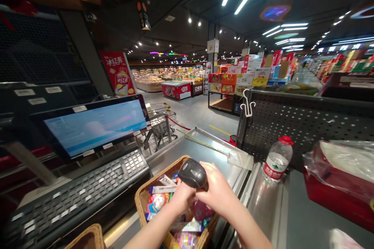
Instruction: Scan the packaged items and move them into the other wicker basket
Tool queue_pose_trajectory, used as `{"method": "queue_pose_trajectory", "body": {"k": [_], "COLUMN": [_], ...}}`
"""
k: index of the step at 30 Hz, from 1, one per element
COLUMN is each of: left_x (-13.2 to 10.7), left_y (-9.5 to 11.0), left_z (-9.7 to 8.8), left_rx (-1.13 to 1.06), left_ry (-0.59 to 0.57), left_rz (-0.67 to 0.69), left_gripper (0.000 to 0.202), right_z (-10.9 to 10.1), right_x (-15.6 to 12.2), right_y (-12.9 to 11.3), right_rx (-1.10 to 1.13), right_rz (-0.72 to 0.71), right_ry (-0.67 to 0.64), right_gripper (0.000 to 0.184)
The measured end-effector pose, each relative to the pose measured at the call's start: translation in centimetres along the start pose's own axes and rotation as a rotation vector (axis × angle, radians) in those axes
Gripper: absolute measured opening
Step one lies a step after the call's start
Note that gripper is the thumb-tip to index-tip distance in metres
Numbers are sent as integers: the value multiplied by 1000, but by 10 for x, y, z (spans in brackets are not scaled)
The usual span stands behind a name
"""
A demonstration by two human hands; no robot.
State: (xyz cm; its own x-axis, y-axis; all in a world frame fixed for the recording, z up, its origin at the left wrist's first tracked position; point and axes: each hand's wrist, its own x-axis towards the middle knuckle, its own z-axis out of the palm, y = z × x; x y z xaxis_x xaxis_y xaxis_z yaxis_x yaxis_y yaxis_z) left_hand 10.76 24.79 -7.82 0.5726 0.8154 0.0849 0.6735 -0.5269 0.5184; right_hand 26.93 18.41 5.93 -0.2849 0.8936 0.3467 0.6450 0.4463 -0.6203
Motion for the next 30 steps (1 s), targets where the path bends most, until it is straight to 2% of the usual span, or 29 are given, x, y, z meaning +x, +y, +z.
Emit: {"method": "queue_pose_trajectory", "body": {"k": [3,6,13,17,21,25,30], "left_x": [-13,-30,-87,-116,-140,-161,-182], "left_y": [-4,-12,-35,-40,-41,-42,-40], "left_z": [-7,-26,-103,-147,-181,-202,-215], "left_rx": [21,49,244,319,352,380,441], "left_ry": [28,87,323,471,581,679,774], "left_rz": [-8,-4,-27,-75,-138,-193,-252], "left_gripper": [15,15,17,21,24,26,26], "right_z": [4,9,18,30,46,60,75], "right_x": [2,5,11,16,20,23,21], "right_y": [1,-3,-32,-49,-63,-82,-111], "right_rx": [2,24,75,70,65,73,73], "right_rz": [-4,-15,-67,-93,-152,-200,-254], "right_ry": [23,30,26,23,31,33,-49], "right_gripper": [57,57,49,43,42,53,45]}}
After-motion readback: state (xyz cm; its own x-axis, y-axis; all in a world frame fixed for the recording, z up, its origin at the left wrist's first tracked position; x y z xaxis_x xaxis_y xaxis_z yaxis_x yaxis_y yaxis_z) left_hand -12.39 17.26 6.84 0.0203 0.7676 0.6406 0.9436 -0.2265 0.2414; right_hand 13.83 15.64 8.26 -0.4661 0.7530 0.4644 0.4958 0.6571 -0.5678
